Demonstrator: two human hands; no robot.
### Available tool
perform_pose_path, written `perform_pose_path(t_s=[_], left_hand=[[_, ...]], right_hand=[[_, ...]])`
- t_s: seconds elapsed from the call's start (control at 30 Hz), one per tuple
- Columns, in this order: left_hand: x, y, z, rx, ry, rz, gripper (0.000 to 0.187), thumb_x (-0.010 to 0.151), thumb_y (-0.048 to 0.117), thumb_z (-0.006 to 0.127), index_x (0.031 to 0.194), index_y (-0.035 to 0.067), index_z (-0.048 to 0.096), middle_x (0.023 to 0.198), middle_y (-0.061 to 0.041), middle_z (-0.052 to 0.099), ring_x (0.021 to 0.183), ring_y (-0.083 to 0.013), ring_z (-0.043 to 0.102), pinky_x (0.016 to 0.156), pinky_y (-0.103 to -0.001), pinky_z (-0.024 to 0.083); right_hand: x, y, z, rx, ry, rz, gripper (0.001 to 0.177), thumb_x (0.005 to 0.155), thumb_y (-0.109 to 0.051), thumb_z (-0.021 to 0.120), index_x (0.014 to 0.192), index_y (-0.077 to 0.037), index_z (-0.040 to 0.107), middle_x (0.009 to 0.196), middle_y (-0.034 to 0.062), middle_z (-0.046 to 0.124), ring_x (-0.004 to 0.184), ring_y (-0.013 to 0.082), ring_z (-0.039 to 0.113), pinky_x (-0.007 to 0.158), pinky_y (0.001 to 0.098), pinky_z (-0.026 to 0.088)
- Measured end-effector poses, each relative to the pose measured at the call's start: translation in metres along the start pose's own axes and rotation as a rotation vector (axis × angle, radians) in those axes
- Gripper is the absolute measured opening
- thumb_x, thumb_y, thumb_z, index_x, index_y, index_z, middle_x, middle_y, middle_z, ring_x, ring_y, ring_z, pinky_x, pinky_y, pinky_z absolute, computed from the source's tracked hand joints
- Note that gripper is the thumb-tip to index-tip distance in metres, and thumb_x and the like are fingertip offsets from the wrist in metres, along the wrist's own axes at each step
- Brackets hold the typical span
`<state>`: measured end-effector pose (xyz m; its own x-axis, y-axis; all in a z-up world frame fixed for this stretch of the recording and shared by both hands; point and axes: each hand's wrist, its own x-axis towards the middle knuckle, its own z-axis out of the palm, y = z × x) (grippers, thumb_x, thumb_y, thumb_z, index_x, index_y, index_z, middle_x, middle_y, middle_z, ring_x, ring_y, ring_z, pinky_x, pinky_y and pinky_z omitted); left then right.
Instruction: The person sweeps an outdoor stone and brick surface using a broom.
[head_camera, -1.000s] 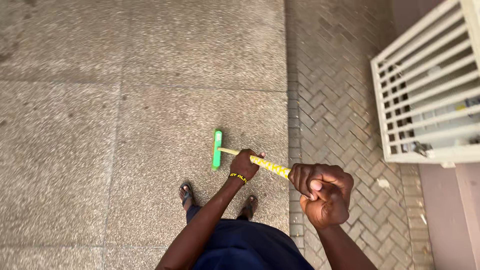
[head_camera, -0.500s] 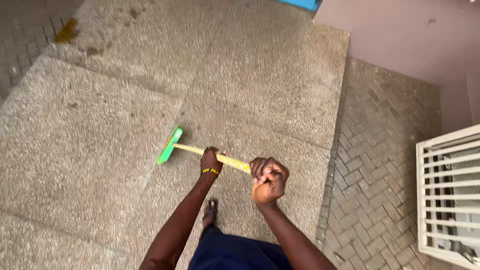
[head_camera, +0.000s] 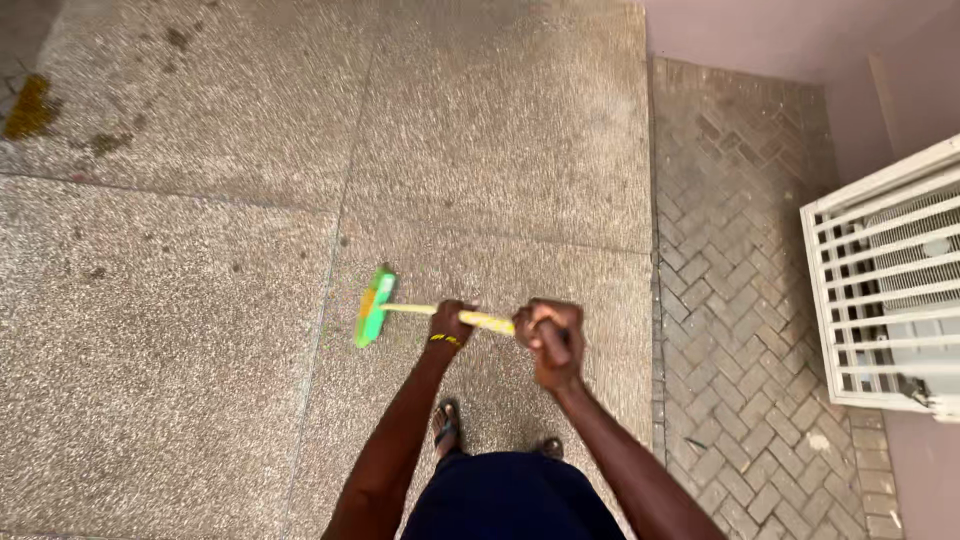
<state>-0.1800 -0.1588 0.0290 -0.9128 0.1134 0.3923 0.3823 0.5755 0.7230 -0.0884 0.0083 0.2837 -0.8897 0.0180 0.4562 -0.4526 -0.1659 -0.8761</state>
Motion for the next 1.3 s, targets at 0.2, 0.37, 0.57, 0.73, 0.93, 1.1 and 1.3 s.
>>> perform_pose_path(t_s=[0.2,0.37,0.57,0.73,0.93,1.1,1.3], left_hand=[[0.024,0.09,0.087,-0.314,-0.331,0.043,0.022,0.075,0.022,0.082,0.076,0.002,0.071,0.086,-0.019,0.074,0.085,-0.0356,0.069,0.075,-0.046,0.055],[0.029,0.14,0.045,-0.271,-0.391,-0.233,0.027,0.087,0.032,0.079,0.087,0.006,0.072,0.089,-0.018,0.072,0.086,-0.0356,0.068,0.074,-0.046,0.055],[0.057,0.111,-0.02,-0.041,-0.233,0.033,0.013,0.079,0.02,0.073,0.083,0.01,0.08,0.079,-0.018,0.074,0.072,-0.0386,0.071,0.068,-0.052,0.056],[0.06,0.019,-0.066,0.284,-0.252,-0.366,0.038,0.096,0.037,0.068,0.072,0.008,0.076,0.072,-0.021,0.07,0.067,-0.0402,0.068,0.068,-0.053,0.055],[0.029,-0.008,-0.052,0.259,-0.068,-0.215,0.03,0.095,0.03,0.068,0.078,0.007,0.077,0.075,-0.019,0.072,0.065,-0.0364,0.07,0.066,-0.049,0.057],[0.034,0.065,0.064,0.073,-0.253,-0.295,0.02,0.087,0.029,0.073,0.081,0.011,0.081,0.077,-0.018,0.072,0.073,-0.039,0.069,0.069,-0.052,0.056],[0.028,0.162,0.147,-0.118,0.022,0.074,0.021,0.079,0.031,0.079,0.08,0.01,0.08,0.082,-0.02,0.073,0.077,-0.0439,0.068,0.068,-0.056,0.054]], right_hand=[[0.0,-0.083,0.019,-0.3,-0.052,-0.03,0.016,0.082,-0.011,0.05,0.071,0.0,0.046,0.051,-0.0001,0.043,0.039,0.0102,0.035,0.039,0.0303,0.029],[0.032,-0.136,0.041,-0.424,-0.139,-0.111,0.026,0.079,-0.015,0.058,0.061,-0.005,0.042,0.057,0.0005,0.039,0.049,0.0116,0.037,0.051,0.0319,0.028],[0.061,-0.126,0.013,0.158,0.038,-0.048,0.028,0.088,-0.01,0.054,0.064,-0.006,0.04,0.054,0.0019,0.036,0.048,0.0136,0.029,0.051,0.0312,0.027],[0.059,-0.004,0.026,0.316,0.217,-0.05,0.024,0.092,-0.015,0.045,0.072,-0.002,0.042,0.048,0.0025,0.035,0.037,0.0111,0.031,0.035,0.03,0.034],[0.019,0.066,0.027,0.124,0.04,-0.07,0.034,0.108,-0.016,0.045,0.075,-0.013,0.046,0.053,0.0029,0.042,0.047,0.0112,0.034,0.047,0.0317,0.037],[0.039,-0.022,-0.063,-0.113,0.158,0.082,0.037,0.09,-0.021,0.047,0.055,-0.011,0.04,0.046,0.0003,0.039,0.038,0.0107,0.033,0.037,0.0314,0.031],[0.046,-0.12,-0.06,-0.244,0.046,0.02,0.029,0.082,-0.013,0.055,0.06,-0.006,0.038,0.054,0.0025,0.039,0.049,0.0111,0.033,0.049,0.0303,0.026]])
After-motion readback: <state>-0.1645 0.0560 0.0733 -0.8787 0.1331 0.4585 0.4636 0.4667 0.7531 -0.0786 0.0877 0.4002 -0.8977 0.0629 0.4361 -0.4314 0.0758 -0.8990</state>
